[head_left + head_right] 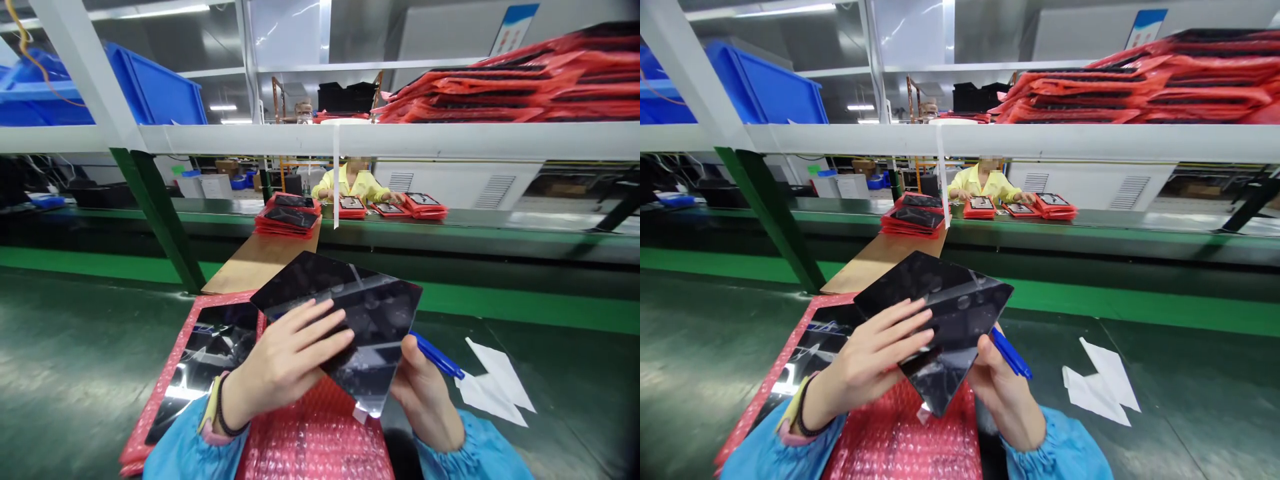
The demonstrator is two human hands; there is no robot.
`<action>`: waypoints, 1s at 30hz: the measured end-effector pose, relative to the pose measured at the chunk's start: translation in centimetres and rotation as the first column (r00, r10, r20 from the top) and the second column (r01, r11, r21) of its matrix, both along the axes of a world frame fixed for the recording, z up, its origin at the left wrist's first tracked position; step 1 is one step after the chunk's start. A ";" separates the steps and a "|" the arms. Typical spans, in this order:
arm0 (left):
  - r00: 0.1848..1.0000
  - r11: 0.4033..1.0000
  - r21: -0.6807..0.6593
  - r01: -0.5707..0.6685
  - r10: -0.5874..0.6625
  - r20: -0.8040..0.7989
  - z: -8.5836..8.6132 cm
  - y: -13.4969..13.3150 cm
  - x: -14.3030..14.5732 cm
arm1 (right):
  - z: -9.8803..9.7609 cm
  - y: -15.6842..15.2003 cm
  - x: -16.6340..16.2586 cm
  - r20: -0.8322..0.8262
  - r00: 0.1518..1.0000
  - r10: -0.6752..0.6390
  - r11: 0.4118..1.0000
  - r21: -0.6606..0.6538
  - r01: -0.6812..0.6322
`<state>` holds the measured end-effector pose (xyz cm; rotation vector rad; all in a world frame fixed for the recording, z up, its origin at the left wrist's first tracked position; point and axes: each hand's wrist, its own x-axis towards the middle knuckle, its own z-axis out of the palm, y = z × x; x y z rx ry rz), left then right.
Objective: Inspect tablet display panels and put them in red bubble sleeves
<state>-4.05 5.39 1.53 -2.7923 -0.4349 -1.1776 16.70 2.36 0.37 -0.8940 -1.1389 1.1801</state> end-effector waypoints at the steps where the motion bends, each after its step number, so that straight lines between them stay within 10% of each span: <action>1: 0.999 0.999 -0.013 0.049 -0.049 0.002 0.3 -0.5 0.2 | 0.0 0.0 -0.1 -0.052 0.998 0.024 0.999 -0.020 -0.025; 8: 0.970 0.956 -0.194 0.222 -0.196 0.145 1.1 -2.9 0.5 | -0.9 -0.5 -0.2 -0.117 0.992 0.048 0.996 -0.066 -0.056; 14: 0.889 0.915 -0.402 0.032 0.158 0.429 0.1 -2.7 0.4 | -1.6 -1.1 0.7 -0.170 0.984 0.053 0.998 -0.021 -0.058; 17: 0.821 0.804 -0.595 -0.003 0.342 0.458 -0.1 -2.3 0.2 | -2.3 -1.4 1.7 -0.231 0.972 0.045 0.998 0.045 -0.035; 23: 0.720 0.424 -0.821 0.384 0.420 0.553 0.3 -0.3 0.0 | -2.5 -1.3 2.2 -0.393 0.899 0.196 0.970 0.215 -0.118; 26: 0.571 0.301 -0.709 0.638 0.433 0.698 0.4 0.3 0.4 | -2.2 -1.2 1.5 -0.400 0.897 0.186 0.973 0.200 -0.113; 30: 0.185 0.451 -0.466 0.761 0.538 0.822 0.2 0.4 1.5 | -3.0 -1.3 1.0 -0.251 0.966 0.069 0.990 0.134 -0.036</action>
